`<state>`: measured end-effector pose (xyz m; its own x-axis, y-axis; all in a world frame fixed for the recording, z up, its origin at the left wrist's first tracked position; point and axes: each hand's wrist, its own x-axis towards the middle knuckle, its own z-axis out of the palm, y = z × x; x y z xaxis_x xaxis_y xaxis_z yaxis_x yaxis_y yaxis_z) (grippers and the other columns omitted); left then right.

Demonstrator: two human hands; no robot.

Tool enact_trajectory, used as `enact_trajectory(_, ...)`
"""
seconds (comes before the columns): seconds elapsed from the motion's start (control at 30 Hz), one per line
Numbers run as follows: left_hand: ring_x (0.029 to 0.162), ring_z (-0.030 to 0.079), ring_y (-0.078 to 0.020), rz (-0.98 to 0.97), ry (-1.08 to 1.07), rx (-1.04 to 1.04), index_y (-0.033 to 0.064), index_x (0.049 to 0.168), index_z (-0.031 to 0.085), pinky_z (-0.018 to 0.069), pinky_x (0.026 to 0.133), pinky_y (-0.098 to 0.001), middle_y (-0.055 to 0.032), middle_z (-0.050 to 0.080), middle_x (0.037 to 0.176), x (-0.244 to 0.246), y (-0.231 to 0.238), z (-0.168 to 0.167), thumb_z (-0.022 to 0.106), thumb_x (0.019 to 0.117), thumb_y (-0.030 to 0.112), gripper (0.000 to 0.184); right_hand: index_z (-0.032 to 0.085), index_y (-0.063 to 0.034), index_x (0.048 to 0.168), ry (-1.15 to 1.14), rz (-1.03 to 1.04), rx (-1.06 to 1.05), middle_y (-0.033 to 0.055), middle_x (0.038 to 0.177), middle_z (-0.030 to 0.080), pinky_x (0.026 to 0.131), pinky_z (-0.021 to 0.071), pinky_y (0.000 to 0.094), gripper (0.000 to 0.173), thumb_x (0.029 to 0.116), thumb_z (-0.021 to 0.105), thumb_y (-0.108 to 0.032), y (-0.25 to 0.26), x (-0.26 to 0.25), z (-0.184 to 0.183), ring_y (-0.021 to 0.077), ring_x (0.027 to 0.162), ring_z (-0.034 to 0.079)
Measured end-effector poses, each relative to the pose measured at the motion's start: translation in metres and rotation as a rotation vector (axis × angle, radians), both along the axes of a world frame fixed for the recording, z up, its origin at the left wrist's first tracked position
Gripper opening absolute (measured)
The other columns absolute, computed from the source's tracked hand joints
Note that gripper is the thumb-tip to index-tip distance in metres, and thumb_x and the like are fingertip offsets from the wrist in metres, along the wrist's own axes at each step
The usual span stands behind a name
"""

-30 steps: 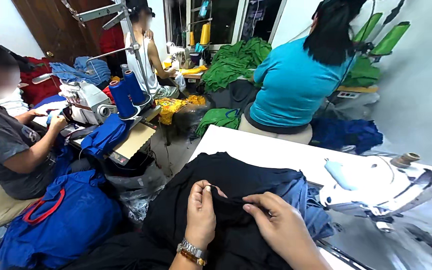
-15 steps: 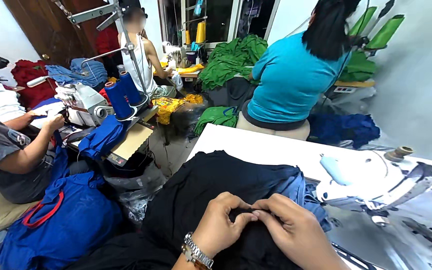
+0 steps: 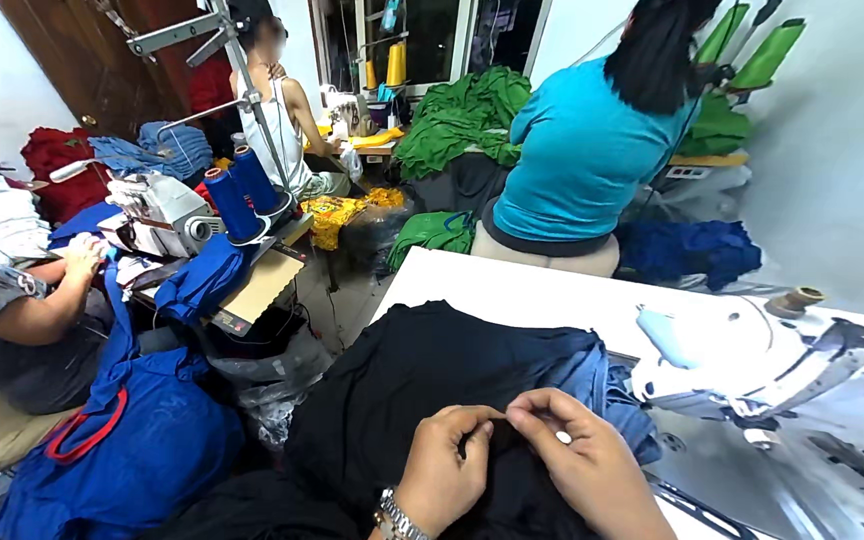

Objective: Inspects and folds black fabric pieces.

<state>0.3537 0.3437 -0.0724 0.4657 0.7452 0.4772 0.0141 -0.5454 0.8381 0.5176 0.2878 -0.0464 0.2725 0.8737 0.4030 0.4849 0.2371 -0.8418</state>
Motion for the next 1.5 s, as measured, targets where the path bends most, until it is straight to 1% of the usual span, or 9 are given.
enact_trajectory(0.07,0.106,0.070,-0.0117,0.030,0.025,-0.005,0.0002,0.111,0.074,0.0552,0.098,-0.0287,-0.0100,0.075,0.110,0.001,0.000,-0.001,0.051,0.1019,0.007,0.025,0.069,-0.0115,0.112,0.123,-0.018,-0.105,-0.0010,0.089,0.070,0.055,0.0543,0.0226,0.028,0.0939,0.066,-0.032,0.001,0.005,0.006,0.0080,0.068,0.065)
enact_trajectory(0.13,0.103,0.070,-0.0096,0.054,0.021,-0.034,-0.0001,0.109,0.073,0.0550,0.096,-0.0267,-0.0093,0.075,0.107,0.003,-0.001,-0.001,0.051,0.1015,0.008,0.025,0.066,-0.0122,0.120,0.196,-0.001,-0.205,0.0018,0.093,0.070,0.056,0.0569,0.0272,0.035,0.0905,0.067,-0.030,0.000,0.013,0.012,0.0124,0.070,0.067)
enact_trajectory(0.43,0.101,0.069,-0.0077,0.031,-0.092,-0.113,-0.0030,0.105,0.074,0.0550,0.095,-0.0252,-0.0096,0.075,0.103,0.006,-0.002,-0.007,0.055,0.1001,0.006,0.021,0.075,-0.0107,0.105,0.089,0.016,-0.096,-0.0021,0.095,0.074,0.075,0.0600,0.0218,0.022,0.0851,0.073,-0.020,-0.001,0.000,0.003,0.0063,0.085,0.071)
enact_trajectory(0.67,0.100,0.072,-0.0104,0.036,-0.087,-0.047,-0.0014,0.104,0.075,0.0578,0.095,-0.0280,-0.0089,0.077,0.103,0.008,-0.003,-0.013,0.067,0.0963,0.010,0.016,0.072,-0.0098,0.112,0.135,0.014,-0.136,-0.0015,0.088,0.072,0.067,0.0589,0.0231,0.028,0.0846,0.071,-0.016,0.001,0.001,0.003,0.0085,0.076,0.069)
enact_trajectory(0.8,0.100,0.071,-0.0103,0.049,-0.118,-0.088,-0.0021,0.100,0.075,0.0570,0.094,-0.0275,-0.0093,0.076,0.101,0.009,-0.003,-0.011,0.064,0.0945,0.006,0.015,0.074,-0.0085,0.113,0.303,0.089,-0.195,0.0028,0.095,0.072,0.059,0.0538,0.0250,0.026,0.0915,0.061,-0.016,-0.002,0.012,0.003,0.0110,0.071,0.064)
enact_trajectory(0.9,0.099,0.071,-0.0102,0.054,-0.154,-0.141,-0.0011,0.100,0.076,0.0570,0.094,-0.0279,-0.0079,0.076,0.101,0.009,-0.001,-0.010,0.064,0.0942,0.006,0.015,0.076,-0.0110,0.117,0.201,0.111,-0.104,0.0017,0.103,0.067,0.062,0.0527,0.0232,0.032,0.0964,0.051,-0.013,-0.006,0.012,-0.003,0.0094,0.075,0.061)
enact_trajectory(1.03,0.098,0.072,-0.0104,0.050,-0.182,-0.186,0.0003,0.100,0.077,0.0573,0.094,-0.0288,-0.0073,0.077,0.099,0.007,0.000,-0.010,0.065,0.0943,0.007,0.014,0.073,-0.0062,0.123,0.076,0.034,0.002,0.0031,0.105,0.071,0.078,0.0598,0.0223,0.032,0.0923,0.066,-0.010,-0.014,-0.002,0.000,0.0092,0.090,0.069)
enact_trajectory(1.3,0.093,0.071,-0.0092,0.043,-0.207,-0.204,0.0003,0.096,0.076,0.0576,0.090,-0.0272,-0.0059,0.076,0.094,0.008,-0.001,-0.012,0.068,0.0938,0.007,0.011,0.068,0.0022,0.124,0.166,-0.046,0.094,0.0030,0.095,0.076,0.074,0.0618,0.0211,0.038,0.0868,0.073,-0.002,-0.015,-0.019,-0.003,0.0081,0.082,0.072)
enact_trajectory(1.5,0.094,0.071,-0.0098,0.065,-0.213,-0.209,-0.0013,0.096,0.076,0.0579,0.090,-0.0269,-0.0072,0.076,0.095,0.011,-0.004,-0.017,0.068,0.0925,0.006,0.011,0.073,-0.0018,0.121,0.081,-0.065,0.132,0.0025,0.095,0.077,0.075,0.0616,0.0191,0.033,0.0885,0.071,-0.007,-0.003,-0.023,-0.011,0.0062,0.083,0.073)
